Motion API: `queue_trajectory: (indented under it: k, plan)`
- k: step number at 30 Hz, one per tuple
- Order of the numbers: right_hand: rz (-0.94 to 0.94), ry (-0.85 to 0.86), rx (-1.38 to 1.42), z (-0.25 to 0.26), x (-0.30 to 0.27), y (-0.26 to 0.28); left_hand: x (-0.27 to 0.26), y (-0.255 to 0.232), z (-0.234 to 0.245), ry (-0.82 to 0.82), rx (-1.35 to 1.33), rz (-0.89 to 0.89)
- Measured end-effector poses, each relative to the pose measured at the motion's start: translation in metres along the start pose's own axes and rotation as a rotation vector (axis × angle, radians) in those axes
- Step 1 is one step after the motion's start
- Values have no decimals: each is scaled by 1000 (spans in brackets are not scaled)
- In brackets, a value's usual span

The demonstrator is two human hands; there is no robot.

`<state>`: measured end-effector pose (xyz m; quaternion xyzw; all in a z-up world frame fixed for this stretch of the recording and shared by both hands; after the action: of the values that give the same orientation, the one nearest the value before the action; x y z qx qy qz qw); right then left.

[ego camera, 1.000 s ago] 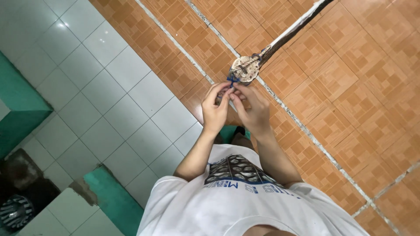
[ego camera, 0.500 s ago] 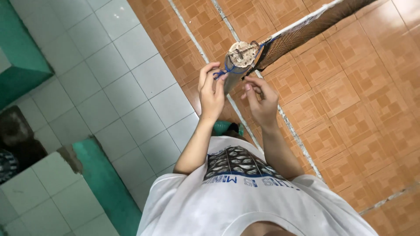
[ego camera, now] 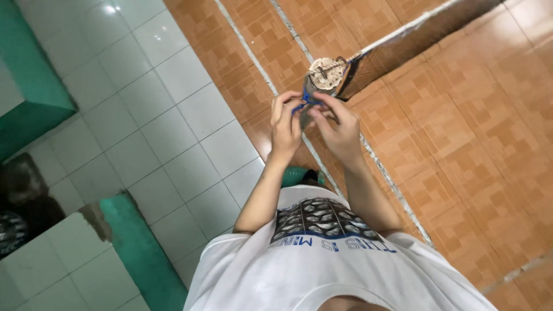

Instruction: The person ties a white rope around a vertical metal pole, securing it with a blue string. They then pull the rope taut and continue to tie and adjust the knot around the pole.

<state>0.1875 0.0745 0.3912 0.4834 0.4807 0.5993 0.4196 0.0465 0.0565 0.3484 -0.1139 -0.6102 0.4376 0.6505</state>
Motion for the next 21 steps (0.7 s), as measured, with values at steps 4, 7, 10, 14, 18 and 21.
queue_trajectory:
  k: [4,7,10,14,18,21]
  plan:
    - [32,-32,-94,-4,-5,-6,1,-4,10,22,2,-28]
    - [64,-36,-123,-7,-19,-12,-4,-5,20,-64,-58,113]
    - [85,-57,-147,-8,-31,-8,-20,8,18,-162,-223,371]
    - [65,-60,-210,-10,-45,-1,-26,10,14,-23,-153,483]
    - [43,-57,-247,-13,-51,5,-22,9,2,93,-287,565]
    - [23,-15,-241,-16,-57,4,-8,-8,5,87,-299,589]
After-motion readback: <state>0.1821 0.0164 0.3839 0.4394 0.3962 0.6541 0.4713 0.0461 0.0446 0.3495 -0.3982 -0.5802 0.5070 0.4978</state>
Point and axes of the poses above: each hand's wrist, its own x-axis towards the middle knuckle, its own z-axis out of the back of the hand, y = z × x, the point moved 7 cm from there along x, towards the middle knuckle, and after that the axes turned 13 degrees about -z, right-handed, at the moved point
